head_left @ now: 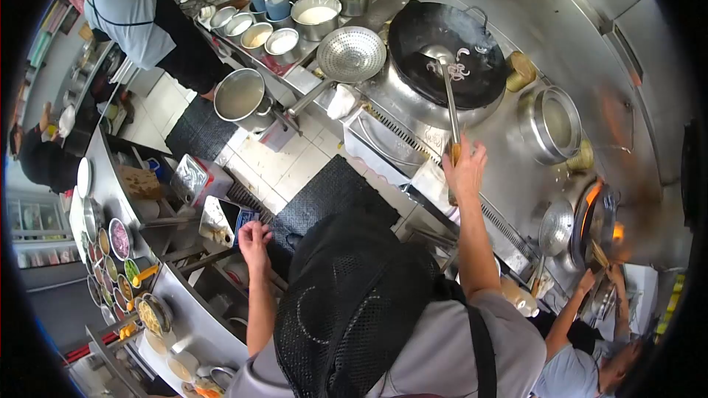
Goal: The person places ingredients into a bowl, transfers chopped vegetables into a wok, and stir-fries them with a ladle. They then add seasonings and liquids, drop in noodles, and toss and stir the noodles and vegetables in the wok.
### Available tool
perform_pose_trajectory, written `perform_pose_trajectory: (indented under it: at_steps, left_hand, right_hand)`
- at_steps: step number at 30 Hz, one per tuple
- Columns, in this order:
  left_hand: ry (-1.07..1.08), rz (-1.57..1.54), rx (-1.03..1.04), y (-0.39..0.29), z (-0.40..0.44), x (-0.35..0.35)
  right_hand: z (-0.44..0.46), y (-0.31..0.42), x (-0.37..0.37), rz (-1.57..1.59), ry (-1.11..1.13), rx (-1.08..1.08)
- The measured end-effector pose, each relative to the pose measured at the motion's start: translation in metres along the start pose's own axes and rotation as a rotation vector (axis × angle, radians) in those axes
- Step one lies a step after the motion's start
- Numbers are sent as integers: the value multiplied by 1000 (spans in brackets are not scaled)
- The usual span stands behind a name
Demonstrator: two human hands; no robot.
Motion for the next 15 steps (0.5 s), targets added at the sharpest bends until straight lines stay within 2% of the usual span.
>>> perform_pose_trajectory:
  at_steps: [1,2,3,4,5,6,7,8,9,10,11,13,15]
  left_hand:
    - [-38,34,6,2,1,-16]
    - [-73,48,-14,14,5,-43]
    - [-119,66,37,-7,-6,-44]
    - [-244,68,37,-9,-11,-64]
    - [-409,46,84,-25,-22,-73]
    - [-469,18,213,-33,-36,-96]
    - [-557,145,188,-65,-63,-106]
    - [-746,481,244,-53,-78,-155]
    - [-921,389,338,-54,-99,-181]
    - [-1046,350,363,-69,-129,-189]
    - [-1194,331,382,-71,-155,-213]
    - [-1612,622,528,-77,-232,-247]
    - [-1917,476,340,-70,-322,-269]
  right_hand:
    - [10,-17,16,7,7,-20]
    - [30,-38,51,-14,144,-10]
    - [55,-47,79,-40,289,-34]
    - [71,-45,72,227,406,-66]
    - [86,-80,119,369,465,-128]
    - [56,-14,43,800,659,143]
    - [71,-40,76,822,681,81]
    - [80,-44,83,961,756,-41]
    - [116,-91,110,377,294,-346]
    - [119,-101,110,502,391,-228]
    - [110,-86,89,491,385,-209]
    - [82,-44,40,488,303,-289]
    - [27,-7,-22,501,200,-376]
Point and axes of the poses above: each hand's wrist, its own z-axis towards the middle knuckle, its own x-axis out of the palm, y = z × x, the point moved 6 cm from there along z, towards the middle knuckle, and after that the axes turned 15 degrees about y, right-handed, at the moved point
